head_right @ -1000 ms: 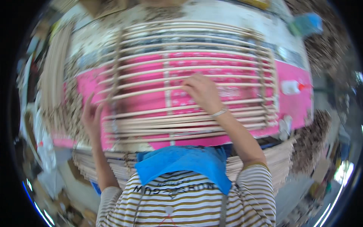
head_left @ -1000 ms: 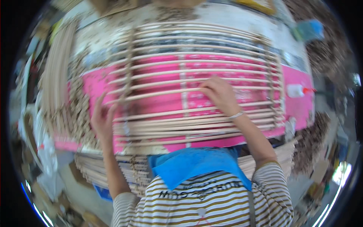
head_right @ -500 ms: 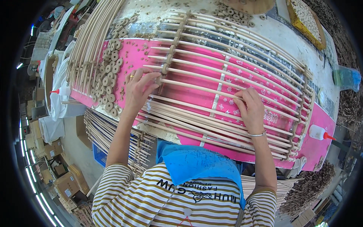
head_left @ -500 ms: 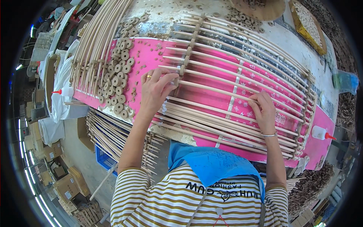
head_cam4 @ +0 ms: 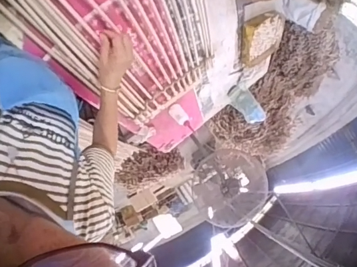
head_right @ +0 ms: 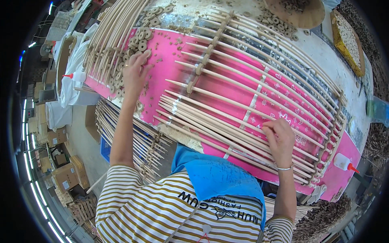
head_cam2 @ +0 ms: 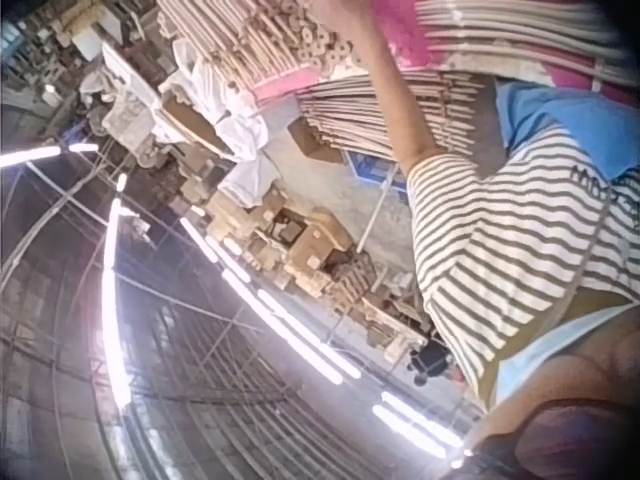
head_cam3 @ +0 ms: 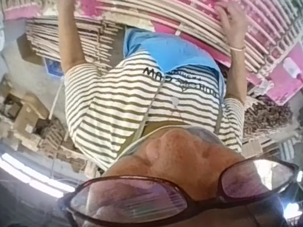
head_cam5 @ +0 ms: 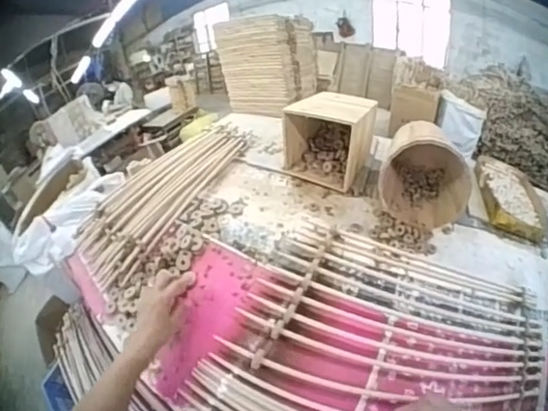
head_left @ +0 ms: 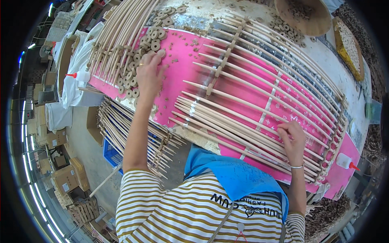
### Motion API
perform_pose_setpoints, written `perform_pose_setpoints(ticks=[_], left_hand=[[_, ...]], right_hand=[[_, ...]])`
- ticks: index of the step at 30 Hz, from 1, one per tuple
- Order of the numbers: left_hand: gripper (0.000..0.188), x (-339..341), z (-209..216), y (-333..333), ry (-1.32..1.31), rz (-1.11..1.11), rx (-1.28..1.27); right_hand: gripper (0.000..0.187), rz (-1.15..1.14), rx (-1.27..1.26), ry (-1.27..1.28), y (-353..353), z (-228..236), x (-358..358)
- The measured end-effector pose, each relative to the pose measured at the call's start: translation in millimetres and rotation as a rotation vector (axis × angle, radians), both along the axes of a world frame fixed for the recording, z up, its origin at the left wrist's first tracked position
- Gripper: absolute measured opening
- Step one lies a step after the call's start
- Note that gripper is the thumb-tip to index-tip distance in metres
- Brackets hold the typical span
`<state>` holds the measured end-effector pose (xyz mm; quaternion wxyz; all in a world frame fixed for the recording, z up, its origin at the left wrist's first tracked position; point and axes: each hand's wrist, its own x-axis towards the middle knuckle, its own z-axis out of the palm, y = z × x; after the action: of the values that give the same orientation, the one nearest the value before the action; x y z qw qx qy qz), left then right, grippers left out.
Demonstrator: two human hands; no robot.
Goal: The recorder is assembling a wooden structure by gluing small wooden rings onto dowels and positioning them onto a frame.
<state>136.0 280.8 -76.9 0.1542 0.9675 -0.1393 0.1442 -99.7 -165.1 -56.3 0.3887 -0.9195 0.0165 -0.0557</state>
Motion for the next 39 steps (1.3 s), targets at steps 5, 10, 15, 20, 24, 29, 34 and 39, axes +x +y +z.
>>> perform_pose_setpoints(ticks=[5,10,15,20,24,29,34,39], left_hand=[[0.046,19,-6,24,-0.024,0.067,0.282],[0.041,22,-6,24,-0.044,0.068,0.282],[0.04,1,12,7,-0.006,0.038,0.102],[0.038,-30,23,-4,0.166,-0.021,-0.313],[0.039,-52,24,-4,0.264,-0.025,-0.503],[0.04,-69,19,3,0.403,0.053,-0.735],[0.042,-77,15,9,0.539,0.075,-0.934],[0.041,-84,20,12,0.59,0.111,-1.0]], right_hand=[[0.012,0.043,-0.045,0.001,11,-3,-6],[0.018,0.103,-0.193,-0.032,15,-10,-3],[0.019,0.077,-0.129,-0.009,18,-12,-3],[0.019,0.021,-0.127,-0.137,23,-3,-1],[0.016,0.152,-0.163,-0.041,28,11,-10],[0.016,0.17,-0.15,-0.019,31,7,-15],[0.014,0.162,-0.175,-0.059,35,10,-19],[0.011,0.099,-0.042,-0.005,32,13,-29]])
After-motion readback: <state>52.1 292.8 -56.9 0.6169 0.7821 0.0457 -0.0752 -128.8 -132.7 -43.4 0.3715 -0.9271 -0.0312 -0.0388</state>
